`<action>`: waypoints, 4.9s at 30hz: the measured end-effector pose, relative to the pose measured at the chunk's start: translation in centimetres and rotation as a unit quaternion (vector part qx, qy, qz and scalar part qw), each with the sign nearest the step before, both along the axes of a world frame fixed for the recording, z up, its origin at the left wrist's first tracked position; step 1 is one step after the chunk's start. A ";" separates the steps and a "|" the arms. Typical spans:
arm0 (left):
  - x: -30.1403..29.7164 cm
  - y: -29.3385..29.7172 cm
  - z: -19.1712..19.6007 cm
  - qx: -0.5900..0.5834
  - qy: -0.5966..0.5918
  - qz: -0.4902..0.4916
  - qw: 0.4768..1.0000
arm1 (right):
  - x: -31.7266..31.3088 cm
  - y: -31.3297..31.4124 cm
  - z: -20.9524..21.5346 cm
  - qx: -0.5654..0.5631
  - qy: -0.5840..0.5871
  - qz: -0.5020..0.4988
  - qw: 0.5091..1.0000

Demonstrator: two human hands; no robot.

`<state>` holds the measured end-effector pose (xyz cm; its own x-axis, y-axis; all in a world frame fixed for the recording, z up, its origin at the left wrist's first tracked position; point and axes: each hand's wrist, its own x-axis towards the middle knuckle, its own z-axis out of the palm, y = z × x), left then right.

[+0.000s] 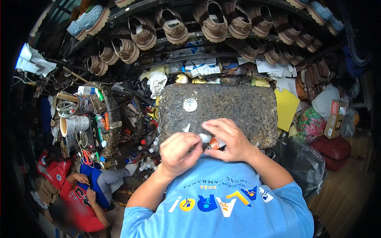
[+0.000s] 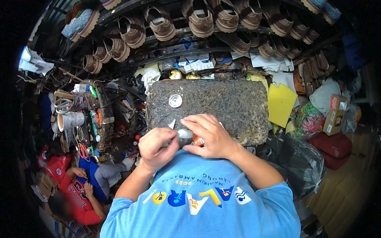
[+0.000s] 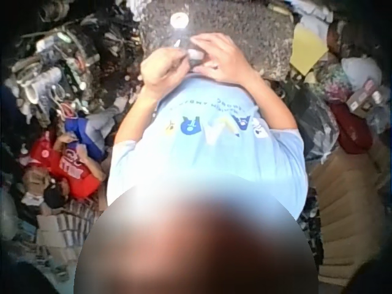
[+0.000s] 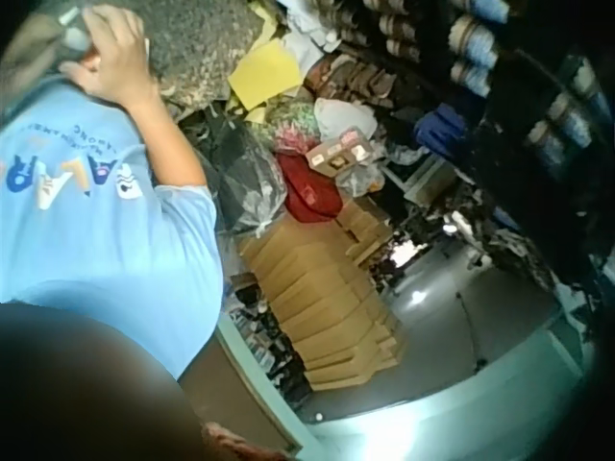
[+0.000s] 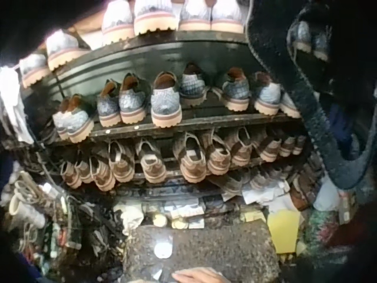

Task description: Inspecting, trimming excess material with scissors, and applying glue to shoe components in a workshop.

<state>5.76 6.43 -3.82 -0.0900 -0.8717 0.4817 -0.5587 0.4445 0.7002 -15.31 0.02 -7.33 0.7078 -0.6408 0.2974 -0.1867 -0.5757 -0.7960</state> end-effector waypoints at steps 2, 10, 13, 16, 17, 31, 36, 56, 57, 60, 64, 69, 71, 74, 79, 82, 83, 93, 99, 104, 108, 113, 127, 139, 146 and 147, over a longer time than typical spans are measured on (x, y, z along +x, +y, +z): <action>-1.1 -0.8 -0.3 -0.015 0.001 -0.025 1.000 | 0.5 0.4 -0.6 -0.007 -0.012 -0.008 1.000; 3.0 -6.3 -7.2 0.126 -0.119 0.059 0.983 | -0.5 1.7 -1.9 0.112 -0.048 -0.079 0.989; 3.8 -6.8 -9.0 0.178 -0.161 0.039 0.970 | -0.5 1.6 -2.0 0.095 -0.052 -0.077 0.991; 3.6 -6.3 -8.8 0.208 -0.166 0.036 0.963 | -0.7 1.6 -2.1 0.090 -0.062 -0.080 0.991; 3.6 -5.7 -8.9 0.205 -0.158 0.048 0.965 | -0.8 1.6 -2.1 0.096 -0.061 -0.080 0.990; 1.8 2.5 -8.4 0.206 -0.137 0.110 0.963 | -0.7 1.4 -1.9 0.132 -0.057 -0.088 0.986; 1.8 1.6 -7.0 0.149 -0.140 0.115 0.972 | -0.8 1.4 -1.8 0.123 -0.053 -0.079 0.988; 3.9 -4.3 -8.6 0.228 -0.156 0.040 0.960 | -1.3 1.6 -1.8 0.097 -0.051 -0.080 0.991; 4.0 -4.2 -8.8 0.229 -0.156 0.043 0.960 | -1.2 1.5 -1.8 0.098 -0.052 -0.079 0.991; 3.6 -3.9 -9.1 0.224 -0.139 0.058 0.963 | -1.0 1.3 -1.8 0.096 -0.052 -0.076 0.991; 3.5 -3.2 -8.8 0.199 -0.148 0.089 0.965 | -0.9 1.4 -1.4 0.102 -0.048 -0.071 0.991; 3.7 -1.9 -8.7 0.176 -0.101 0.085 0.976 | -1.2 1.5 -1.7 0.113 -0.050 -0.081 0.989; 3.4 -0.9 -9.2 0.172 -0.093 0.086 0.977 | -1.2 1.5 -1.5 0.109 -0.052 -0.078 0.990; 3.0 -0.3 -9.8 0.125 -0.109 0.079 0.983 | -1.1 1.4 -1.3 0.105 -0.054 -0.074 0.990; 2.4 1.0 -9.1 0.130 -0.113 0.093 0.981 | -1.2 1.3 -1.1 0.108 -0.054 -0.074 0.990; 1.9 1.9 -7.7 0.177 -0.080 0.105 0.975 | -1.4 1.2 -1.1 0.103 -0.061 -0.081 0.990; 2.0 2.1 -7.1 0.234 -0.061 0.086 0.966 | -1.5 1.2 -1.1 0.100 -0.061 -0.088 0.989; 1.8 -2.8 -8.4 0.217 -0.230 0.149 0.937 | -0.6 1.2 -1.1 0.105 -0.058 -0.071 0.990; 1.5 -3.3 -8.4 0.120 -0.233 0.133 0.956 | -0.8 1.3 -1.5 0.106 -0.060 -0.084 0.989; 3.4 -2.4 -8.7 0.084 -0.234 0.053 0.967 | -1.1 1.4 -1.6 0.108 -0.066 -0.098 0.987; 3.5 -1.8 -5.2 0.248 0.079 0.073 0.963 | -1.6 1.4 -1.9 0.116 -0.060 -0.107 0.986; 3.3 -2.3 -7.2 0.155 -0.228 0.037 0.960 | -1.3 1.6 -1.5 0.106 -0.058 -0.100 0.988; 4.3 -3.2 -6.3 0.103 -0.117 0.118 0.981 | -2.0 1.3 -1.2 0.110 -0.055 -0.106 0.987; 3.7 -1.3 -7.0 0.184 -0.128 0.114 0.968 | -0.5 1.1 -1.6 0.120 -0.080 -0.130 0.981; -0.7 -2.1 -1.1 0.214 0.199 -0.092 0.952 | 0.4 0.9 -1.1 0.191 -0.071 -0.111 0.973; -1.0 -2.3 -0.9 0.218 0.201 -0.079 0.952 | 0.5 0.8 -1.0 0.168 -0.088 -0.107 0.976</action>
<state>4.75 4.10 -4.69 -0.1214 -0.9876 0.0999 -0.1569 0.1185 0.9805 -14.77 0.82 -8.30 0.5034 -0.8508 0.1508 -0.1170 -0.2400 -0.9637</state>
